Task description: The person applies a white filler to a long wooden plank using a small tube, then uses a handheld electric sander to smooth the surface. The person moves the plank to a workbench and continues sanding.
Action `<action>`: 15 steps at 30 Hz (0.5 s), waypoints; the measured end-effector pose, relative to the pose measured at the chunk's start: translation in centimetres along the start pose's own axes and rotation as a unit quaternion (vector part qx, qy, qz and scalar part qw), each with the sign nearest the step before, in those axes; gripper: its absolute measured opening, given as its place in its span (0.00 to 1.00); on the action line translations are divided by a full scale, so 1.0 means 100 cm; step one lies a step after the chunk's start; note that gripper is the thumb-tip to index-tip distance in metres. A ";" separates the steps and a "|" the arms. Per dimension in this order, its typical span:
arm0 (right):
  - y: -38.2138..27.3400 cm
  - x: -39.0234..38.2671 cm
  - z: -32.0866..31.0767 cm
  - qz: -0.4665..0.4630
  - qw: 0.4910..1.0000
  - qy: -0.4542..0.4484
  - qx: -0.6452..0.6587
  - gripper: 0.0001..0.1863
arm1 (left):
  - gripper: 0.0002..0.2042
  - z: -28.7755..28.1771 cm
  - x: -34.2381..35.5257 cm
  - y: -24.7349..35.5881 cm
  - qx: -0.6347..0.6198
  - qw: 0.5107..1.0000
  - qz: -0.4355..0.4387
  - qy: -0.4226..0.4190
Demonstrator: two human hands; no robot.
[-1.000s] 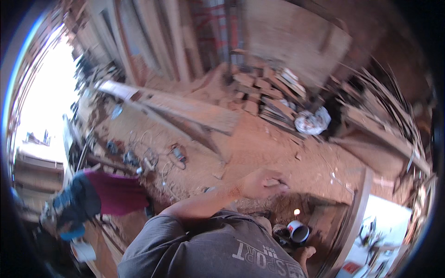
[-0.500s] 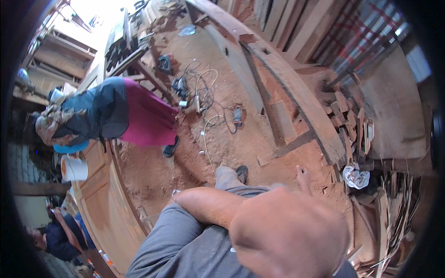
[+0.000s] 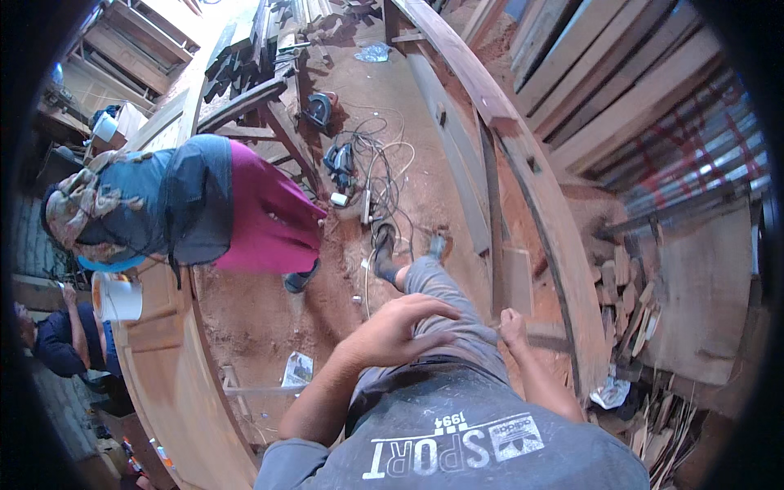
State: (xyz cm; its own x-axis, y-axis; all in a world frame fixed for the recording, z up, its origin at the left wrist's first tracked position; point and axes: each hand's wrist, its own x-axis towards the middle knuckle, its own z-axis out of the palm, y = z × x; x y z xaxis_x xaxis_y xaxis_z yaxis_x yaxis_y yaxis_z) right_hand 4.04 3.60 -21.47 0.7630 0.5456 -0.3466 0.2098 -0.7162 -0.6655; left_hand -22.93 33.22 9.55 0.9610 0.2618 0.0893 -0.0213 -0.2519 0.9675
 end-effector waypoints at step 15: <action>-0.445 0.399 -0.055 -0.168 0.974 0.143 0.058 0.13 | 0.23 -0.307 0.423 -0.201 0.198 0.977 -0.076 -0.022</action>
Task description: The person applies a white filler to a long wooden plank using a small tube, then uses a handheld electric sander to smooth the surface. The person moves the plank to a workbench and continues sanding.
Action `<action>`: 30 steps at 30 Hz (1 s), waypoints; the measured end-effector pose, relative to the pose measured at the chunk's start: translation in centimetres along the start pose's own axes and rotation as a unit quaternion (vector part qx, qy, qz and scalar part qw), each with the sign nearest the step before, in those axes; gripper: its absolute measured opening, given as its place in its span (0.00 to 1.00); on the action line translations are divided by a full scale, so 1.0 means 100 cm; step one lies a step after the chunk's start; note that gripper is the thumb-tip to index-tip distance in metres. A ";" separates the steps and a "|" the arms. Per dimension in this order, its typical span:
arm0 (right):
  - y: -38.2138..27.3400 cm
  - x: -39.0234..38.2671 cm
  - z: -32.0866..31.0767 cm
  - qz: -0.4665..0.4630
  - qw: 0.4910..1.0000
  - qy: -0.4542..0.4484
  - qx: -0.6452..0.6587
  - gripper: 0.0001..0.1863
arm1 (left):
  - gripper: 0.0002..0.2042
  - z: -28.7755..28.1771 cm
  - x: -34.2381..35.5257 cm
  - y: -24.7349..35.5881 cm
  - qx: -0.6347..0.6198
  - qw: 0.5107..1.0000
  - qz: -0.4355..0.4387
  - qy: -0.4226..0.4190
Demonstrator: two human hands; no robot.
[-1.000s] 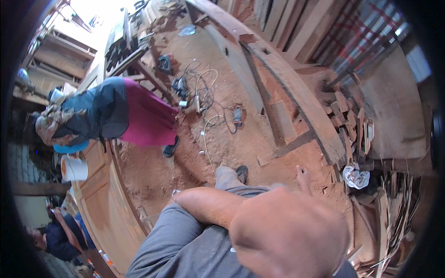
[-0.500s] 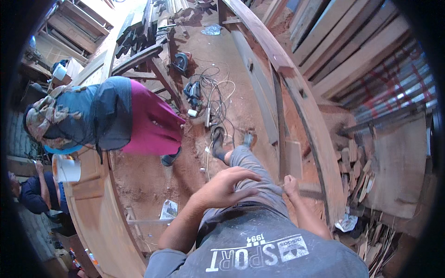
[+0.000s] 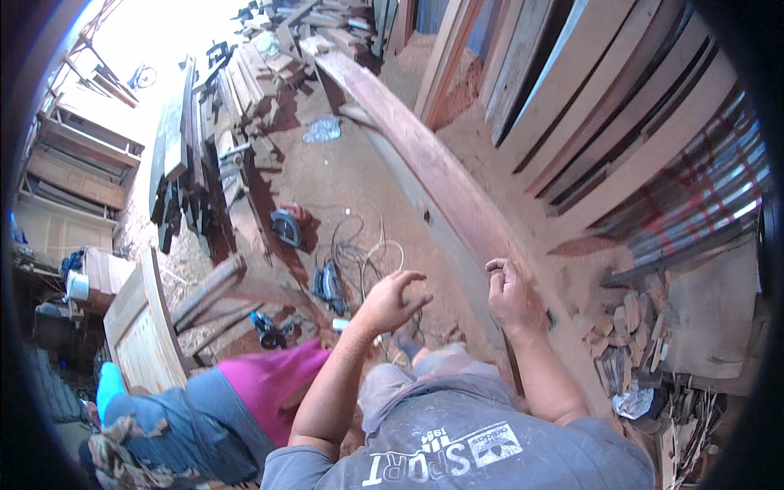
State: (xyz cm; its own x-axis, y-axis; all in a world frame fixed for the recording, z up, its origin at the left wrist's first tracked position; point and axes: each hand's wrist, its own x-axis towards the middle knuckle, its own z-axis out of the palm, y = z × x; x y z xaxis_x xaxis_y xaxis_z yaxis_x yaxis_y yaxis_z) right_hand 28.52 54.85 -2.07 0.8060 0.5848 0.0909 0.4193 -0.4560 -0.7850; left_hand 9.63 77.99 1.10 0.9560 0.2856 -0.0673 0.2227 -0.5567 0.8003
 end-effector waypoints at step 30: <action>-0.071 0.077 0.289 0.514 0.356 0.780 0.027 0.20 | 0.50 -0.091 0.495 -0.120 0.222 0.700 0.488 -0.473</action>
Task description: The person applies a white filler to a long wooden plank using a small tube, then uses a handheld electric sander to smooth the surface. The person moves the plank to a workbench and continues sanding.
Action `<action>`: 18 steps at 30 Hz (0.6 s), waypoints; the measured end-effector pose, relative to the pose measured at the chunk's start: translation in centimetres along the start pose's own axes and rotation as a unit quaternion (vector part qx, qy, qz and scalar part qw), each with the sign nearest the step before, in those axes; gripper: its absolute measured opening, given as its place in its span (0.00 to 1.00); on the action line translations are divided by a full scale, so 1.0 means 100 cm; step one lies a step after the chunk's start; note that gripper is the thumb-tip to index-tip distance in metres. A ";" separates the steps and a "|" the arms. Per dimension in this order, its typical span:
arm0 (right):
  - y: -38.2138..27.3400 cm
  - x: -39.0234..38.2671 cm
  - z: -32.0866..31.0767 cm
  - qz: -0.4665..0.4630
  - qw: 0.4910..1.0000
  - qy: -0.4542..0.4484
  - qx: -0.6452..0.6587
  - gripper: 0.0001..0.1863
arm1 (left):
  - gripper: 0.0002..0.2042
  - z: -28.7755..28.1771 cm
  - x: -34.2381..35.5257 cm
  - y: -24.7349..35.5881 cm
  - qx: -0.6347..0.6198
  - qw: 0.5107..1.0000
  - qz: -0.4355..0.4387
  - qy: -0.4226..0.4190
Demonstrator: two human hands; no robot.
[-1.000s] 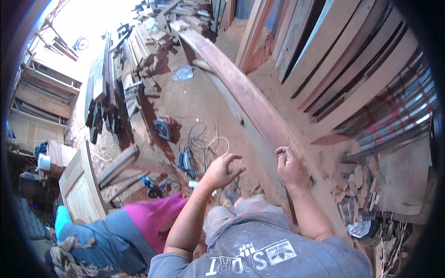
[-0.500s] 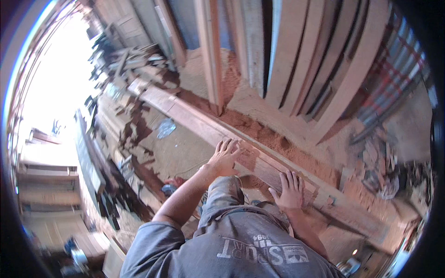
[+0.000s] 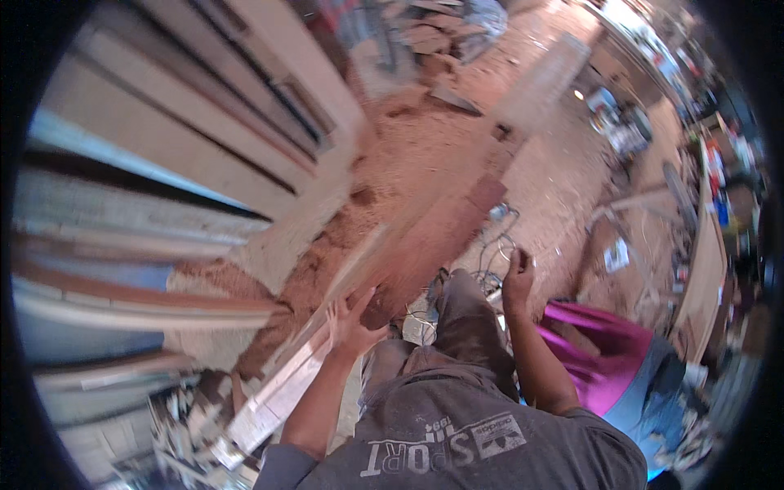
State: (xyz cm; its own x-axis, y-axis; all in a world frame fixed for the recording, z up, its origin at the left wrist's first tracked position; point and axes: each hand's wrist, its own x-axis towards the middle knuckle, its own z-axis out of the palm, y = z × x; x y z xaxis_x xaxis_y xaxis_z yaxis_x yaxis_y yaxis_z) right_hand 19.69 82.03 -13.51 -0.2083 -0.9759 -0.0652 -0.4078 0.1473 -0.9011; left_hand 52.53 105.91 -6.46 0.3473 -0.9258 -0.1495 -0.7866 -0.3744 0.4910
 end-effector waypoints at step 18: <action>0.437 0.122 0.080 0.364 0.925 -0.071 -0.089 0.33 | 0.57 0.059 0.231 0.160 -0.072 0.997 0.032 0.011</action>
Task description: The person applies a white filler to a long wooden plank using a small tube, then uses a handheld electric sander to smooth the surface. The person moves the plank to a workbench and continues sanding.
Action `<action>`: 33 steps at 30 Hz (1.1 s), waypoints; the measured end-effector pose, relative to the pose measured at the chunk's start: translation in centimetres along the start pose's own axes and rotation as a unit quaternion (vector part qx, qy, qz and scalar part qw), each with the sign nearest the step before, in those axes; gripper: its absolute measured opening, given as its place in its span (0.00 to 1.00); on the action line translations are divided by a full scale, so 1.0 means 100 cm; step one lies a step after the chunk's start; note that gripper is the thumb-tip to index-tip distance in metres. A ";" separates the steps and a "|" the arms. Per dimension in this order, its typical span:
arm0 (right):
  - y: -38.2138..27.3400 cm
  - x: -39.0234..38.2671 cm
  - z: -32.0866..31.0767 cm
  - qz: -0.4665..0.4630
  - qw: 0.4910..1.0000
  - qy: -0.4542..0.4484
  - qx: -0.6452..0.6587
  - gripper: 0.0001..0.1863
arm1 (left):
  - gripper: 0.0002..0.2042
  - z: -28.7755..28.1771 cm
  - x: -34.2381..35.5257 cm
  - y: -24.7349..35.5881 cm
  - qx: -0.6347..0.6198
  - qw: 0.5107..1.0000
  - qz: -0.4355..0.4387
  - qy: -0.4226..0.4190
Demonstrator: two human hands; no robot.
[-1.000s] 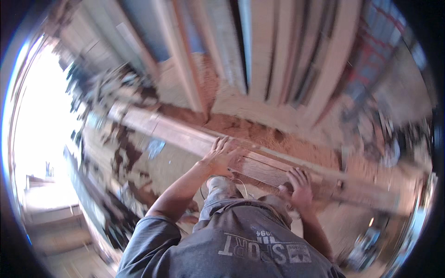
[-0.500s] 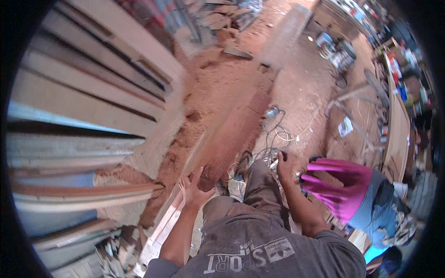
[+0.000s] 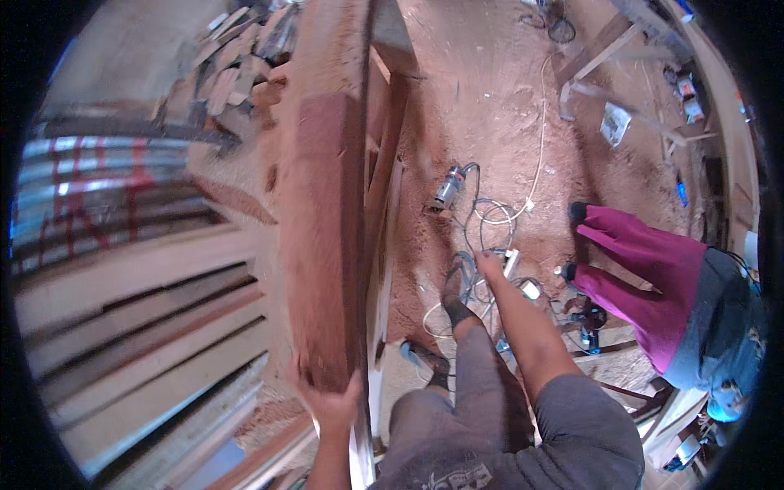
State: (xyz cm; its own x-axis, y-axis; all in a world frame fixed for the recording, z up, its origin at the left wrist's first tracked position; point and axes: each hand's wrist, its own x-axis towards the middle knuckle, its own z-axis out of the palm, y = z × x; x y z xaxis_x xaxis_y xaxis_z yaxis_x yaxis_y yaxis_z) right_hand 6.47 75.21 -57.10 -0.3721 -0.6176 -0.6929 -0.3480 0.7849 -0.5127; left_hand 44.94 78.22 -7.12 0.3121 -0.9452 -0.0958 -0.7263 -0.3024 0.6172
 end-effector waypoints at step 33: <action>-0.178 -0.328 -0.084 -0.067 0.642 -0.359 0.674 0.47 | 0.48 -0.014 -0.004 0.000 0.001 0.993 0.104 0.052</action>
State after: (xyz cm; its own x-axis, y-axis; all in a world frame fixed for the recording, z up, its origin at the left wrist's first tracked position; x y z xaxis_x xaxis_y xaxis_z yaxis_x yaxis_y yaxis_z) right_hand 17.62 81.06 -20.98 0.2452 -0.8815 -0.4036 0.9052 0.3572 -0.2303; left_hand 45.65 78.82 -6.04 0.2172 -0.9693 0.1153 -0.7830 -0.1025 0.6135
